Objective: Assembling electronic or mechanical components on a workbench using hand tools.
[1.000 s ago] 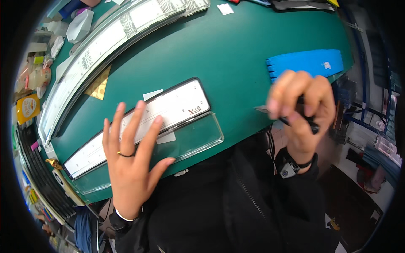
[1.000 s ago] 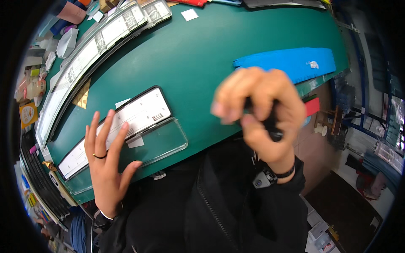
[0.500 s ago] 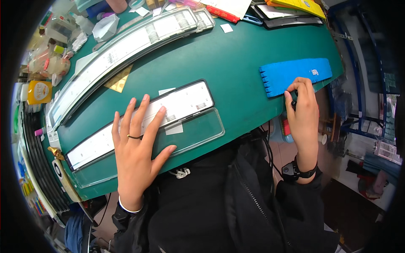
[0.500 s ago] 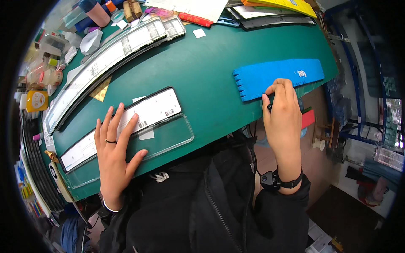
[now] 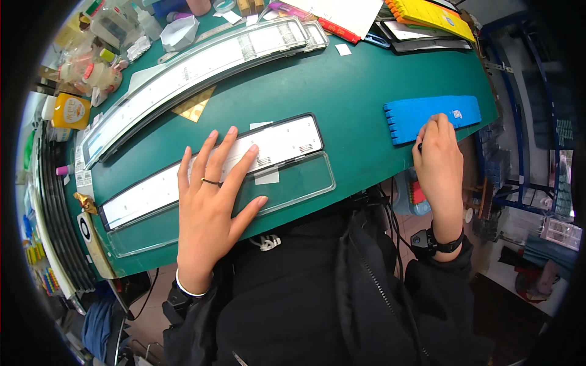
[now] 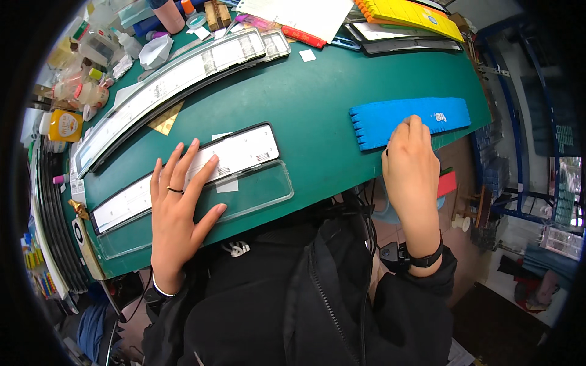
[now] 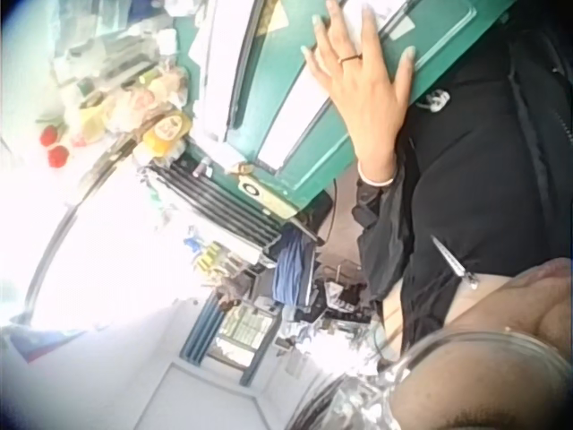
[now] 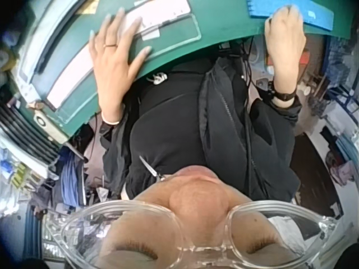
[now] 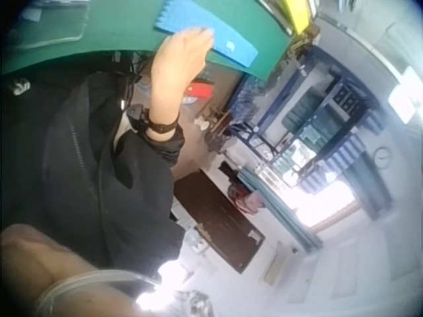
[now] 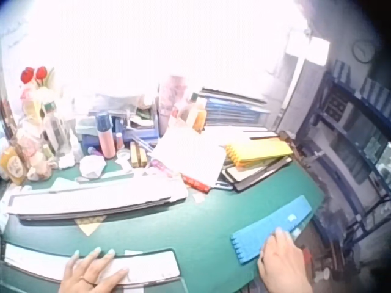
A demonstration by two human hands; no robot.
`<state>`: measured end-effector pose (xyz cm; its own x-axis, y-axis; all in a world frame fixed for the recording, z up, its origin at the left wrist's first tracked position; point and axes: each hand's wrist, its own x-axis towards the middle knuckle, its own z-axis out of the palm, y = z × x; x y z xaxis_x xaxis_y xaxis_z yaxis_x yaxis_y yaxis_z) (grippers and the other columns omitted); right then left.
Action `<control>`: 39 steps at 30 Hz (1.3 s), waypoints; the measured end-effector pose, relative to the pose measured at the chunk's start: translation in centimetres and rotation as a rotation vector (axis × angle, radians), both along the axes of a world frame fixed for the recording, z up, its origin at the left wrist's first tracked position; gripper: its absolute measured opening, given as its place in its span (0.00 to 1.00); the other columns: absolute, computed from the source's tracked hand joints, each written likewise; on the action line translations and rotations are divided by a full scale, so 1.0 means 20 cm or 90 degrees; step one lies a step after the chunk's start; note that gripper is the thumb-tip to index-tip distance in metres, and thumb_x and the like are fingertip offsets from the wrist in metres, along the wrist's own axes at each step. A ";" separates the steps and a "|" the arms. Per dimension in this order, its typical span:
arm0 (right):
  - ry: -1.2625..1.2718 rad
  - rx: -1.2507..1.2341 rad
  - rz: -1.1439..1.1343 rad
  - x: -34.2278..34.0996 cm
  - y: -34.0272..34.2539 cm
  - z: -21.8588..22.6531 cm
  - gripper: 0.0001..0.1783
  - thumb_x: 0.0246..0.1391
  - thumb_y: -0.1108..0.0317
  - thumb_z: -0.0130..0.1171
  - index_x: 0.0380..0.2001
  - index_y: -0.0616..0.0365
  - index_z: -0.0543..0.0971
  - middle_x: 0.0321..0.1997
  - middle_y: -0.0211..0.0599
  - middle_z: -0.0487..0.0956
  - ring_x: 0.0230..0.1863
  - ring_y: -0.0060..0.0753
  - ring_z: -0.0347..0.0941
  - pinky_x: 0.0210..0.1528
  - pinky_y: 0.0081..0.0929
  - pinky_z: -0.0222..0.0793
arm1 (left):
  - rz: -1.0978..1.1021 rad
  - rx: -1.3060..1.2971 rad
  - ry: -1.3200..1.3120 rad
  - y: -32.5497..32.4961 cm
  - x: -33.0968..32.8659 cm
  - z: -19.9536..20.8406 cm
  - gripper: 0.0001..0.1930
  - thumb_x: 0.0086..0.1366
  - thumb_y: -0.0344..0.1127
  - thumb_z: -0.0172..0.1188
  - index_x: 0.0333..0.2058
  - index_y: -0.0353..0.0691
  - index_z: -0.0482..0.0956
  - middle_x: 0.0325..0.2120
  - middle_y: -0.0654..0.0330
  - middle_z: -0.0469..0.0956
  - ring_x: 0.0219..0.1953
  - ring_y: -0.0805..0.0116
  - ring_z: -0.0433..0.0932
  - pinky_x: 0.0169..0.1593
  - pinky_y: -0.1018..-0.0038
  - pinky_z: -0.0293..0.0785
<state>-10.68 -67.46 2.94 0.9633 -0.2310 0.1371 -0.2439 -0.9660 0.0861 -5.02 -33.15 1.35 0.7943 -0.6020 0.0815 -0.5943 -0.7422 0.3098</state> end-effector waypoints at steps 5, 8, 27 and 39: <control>-0.093 0.131 0.023 -0.05 -0.13 -0.04 0.06 0.54 0.78 0.58 0.34 0.67 0.71 0.45 0.44 0.73 0.42 0.48 0.73 0.41 0.38 0.72 | -0.013 -0.003 -0.009 0.00 0.00 0.01 0.33 0.60 0.46 0.65 0.64 0.47 0.72 0.68 0.53 0.64 0.71 0.47 0.58 0.73 0.48 0.47; -0.127 0.371 0.042 -0.06 -0.19 0.01 0.04 0.58 0.77 0.55 0.34 0.65 0.71 0.46 0.39 0.75 0.35 0.33 0.71 0.38 0.28 0.68 | 0.002 -0.048 0.003 0.01 0.00 0.01 0.36 0.59 0.42 0.66 0.66 0.41 0.67 0.68 0.50 0.64 0.70 0.46 0.59 0.73 0.50 0.49; -0.613 1.033 0.589 -0.39 -0.11 0.86 0.10 0.58 0.79 0.57 0.37 0.62 0.65 0.39 0.33 0.61 0.27 0.17 0.55 0.20 0.20 0.45 | -0.527 -0.659 0.524 -0.36 -0.12 0.32 0.12 0.73 0.39 0.56 0.33 0.38 0.78 0.31 0.61 0.80 0.37 0.64 0.79 0.61 0.54 0.65; -0.452 1.130 0.309 0.10 0.32 0.26 0.12 0.67 0.64 0.52 0.41 0.63 0.66 0.43 0.37 0.63 0.28 0.19 0.59 0.17 0.16 0.50 | 0.169 -0.566 -0.072 0.54 -0.15 0.04 0.13 0.78 0.39 0.45 0.35 0.38 0.68 0.23 0.65 0.65 0.27 0.75 0.62 0.43 0.70 0.64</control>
<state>-8.61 -61.12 8.23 0.8617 -0.2973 0.4111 0.4726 0.1756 -0.8636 -7.99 -22.43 2.10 0.8561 -0.0814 0.5103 -0.5005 -0.3761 0.7798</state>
